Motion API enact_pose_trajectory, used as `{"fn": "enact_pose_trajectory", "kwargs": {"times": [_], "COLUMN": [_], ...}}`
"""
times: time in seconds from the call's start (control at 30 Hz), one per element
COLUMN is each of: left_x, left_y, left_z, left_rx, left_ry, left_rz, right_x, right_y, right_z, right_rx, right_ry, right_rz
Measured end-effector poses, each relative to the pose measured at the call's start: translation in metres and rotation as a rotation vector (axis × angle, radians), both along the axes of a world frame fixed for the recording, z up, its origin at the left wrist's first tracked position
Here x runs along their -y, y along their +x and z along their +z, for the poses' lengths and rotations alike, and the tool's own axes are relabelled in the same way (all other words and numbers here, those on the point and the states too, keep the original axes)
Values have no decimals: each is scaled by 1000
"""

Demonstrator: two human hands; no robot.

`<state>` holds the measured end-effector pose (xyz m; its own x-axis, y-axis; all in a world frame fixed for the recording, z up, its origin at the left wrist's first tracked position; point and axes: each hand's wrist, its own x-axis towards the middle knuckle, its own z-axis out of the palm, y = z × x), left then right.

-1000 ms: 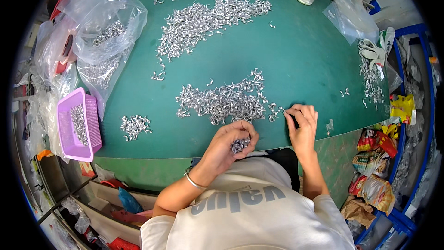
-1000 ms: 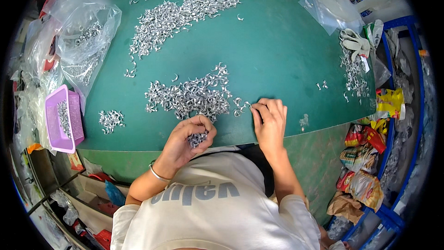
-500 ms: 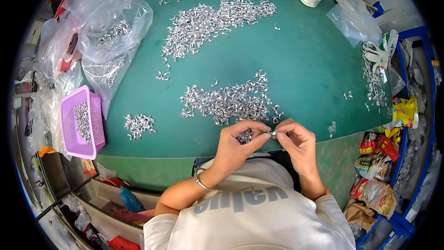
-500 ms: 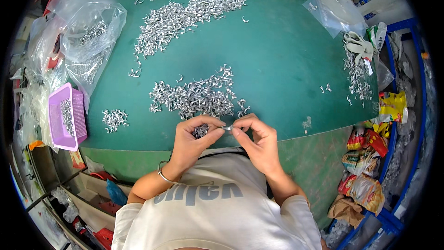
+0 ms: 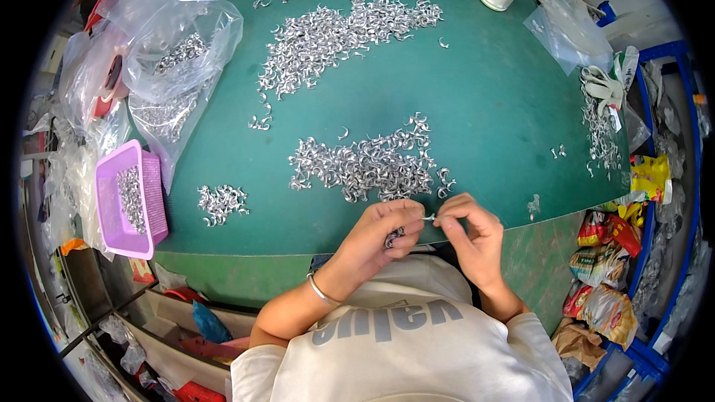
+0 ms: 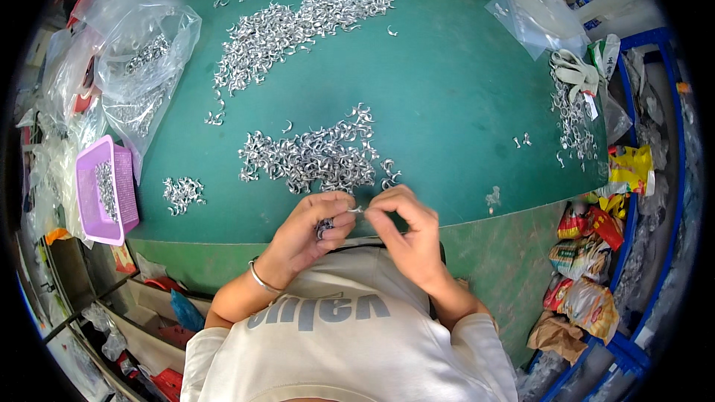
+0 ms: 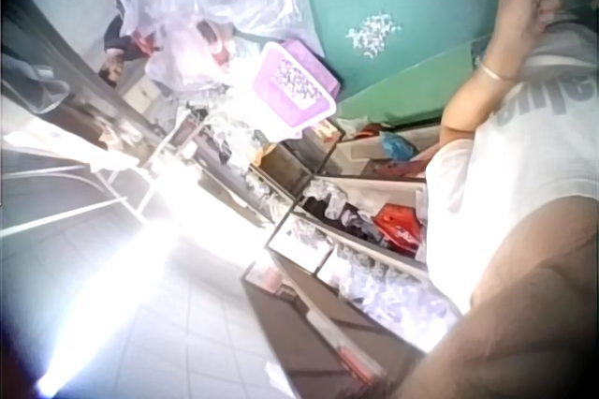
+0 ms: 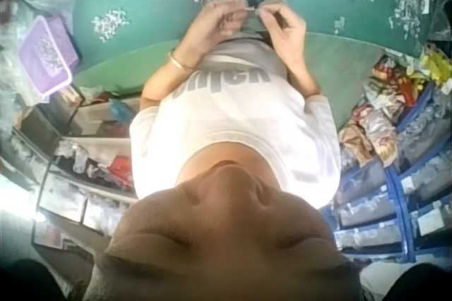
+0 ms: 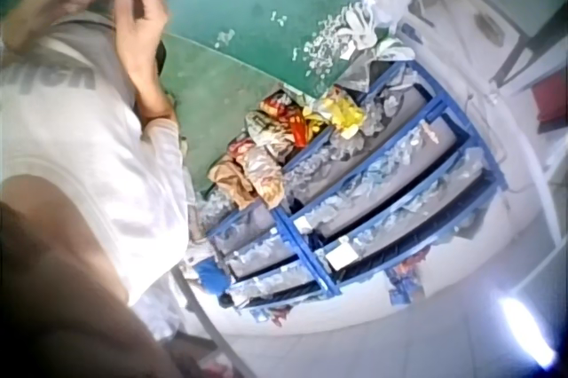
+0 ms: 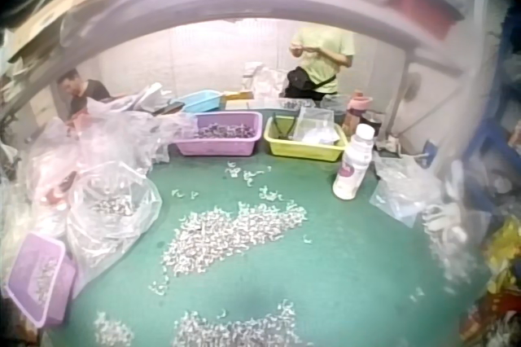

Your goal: The person sorts small metal curved parts by hand from a large pile on a green table into smaller grouped piles.

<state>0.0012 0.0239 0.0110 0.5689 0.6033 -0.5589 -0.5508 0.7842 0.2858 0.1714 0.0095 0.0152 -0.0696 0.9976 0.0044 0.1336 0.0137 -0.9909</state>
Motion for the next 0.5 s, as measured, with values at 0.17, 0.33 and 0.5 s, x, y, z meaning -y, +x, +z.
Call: {"fn": "enact_pose_trajectory", "kwargs": {"times": [0.17,0.33,0.5], "left_x": [3,1,3], "left_y": [-2,-1,5], "left_z": [-9,-7,-7], "left_rx": [194,118,-177], "left_ry": [81,260,224], "left_rz": [67,91,92], "right_x": [-15,-23,-24], "right_y": [28,31,32], "right_z": [-20,-29,-30], "right_rx": [461,836,791], "right_ry": [104,302,324], "right_rz": [-186,-44,-76]}}
